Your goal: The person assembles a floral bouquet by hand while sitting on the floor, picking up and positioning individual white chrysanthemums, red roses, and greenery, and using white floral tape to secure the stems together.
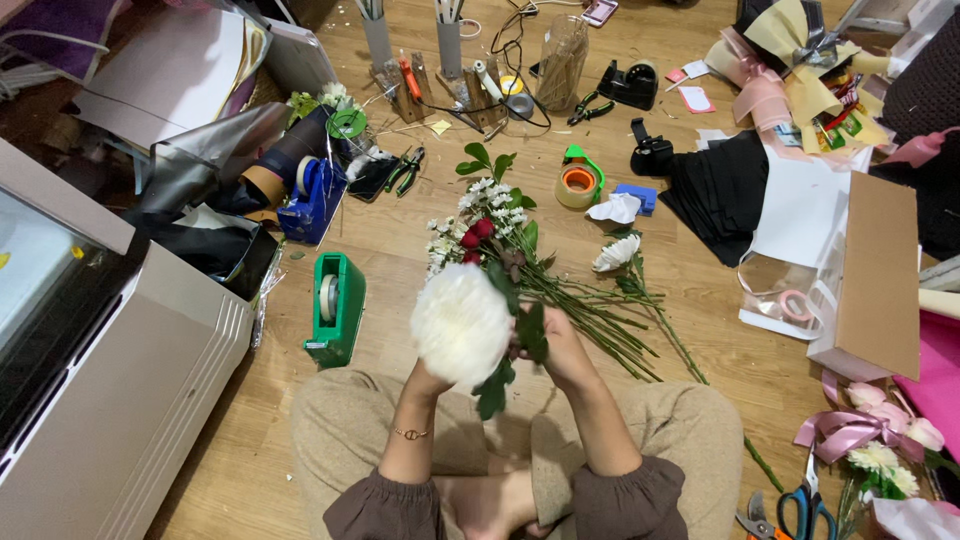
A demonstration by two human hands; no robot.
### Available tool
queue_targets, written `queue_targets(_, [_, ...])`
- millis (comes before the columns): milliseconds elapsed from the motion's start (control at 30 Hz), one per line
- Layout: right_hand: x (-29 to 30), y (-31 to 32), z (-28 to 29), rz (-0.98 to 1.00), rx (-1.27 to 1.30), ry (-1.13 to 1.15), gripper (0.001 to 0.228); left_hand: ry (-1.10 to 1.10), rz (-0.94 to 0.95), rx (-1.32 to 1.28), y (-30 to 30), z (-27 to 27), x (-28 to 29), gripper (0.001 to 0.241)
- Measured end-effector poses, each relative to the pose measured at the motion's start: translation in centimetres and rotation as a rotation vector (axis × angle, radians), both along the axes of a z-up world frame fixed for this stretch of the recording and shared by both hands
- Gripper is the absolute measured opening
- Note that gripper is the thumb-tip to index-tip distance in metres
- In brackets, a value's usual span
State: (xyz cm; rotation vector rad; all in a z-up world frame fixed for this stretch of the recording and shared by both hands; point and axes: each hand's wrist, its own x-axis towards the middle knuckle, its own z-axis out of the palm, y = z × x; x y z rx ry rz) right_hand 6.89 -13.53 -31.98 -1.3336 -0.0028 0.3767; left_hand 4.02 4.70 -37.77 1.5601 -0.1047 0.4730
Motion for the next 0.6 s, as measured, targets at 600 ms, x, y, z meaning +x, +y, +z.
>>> queue_targets(600, [-3.4,0.3,4.9,-0.035,0.031,-0.319,0.008,-0.088,-0.030,-0.223,-1.7,5.8,-2.2,0.027])
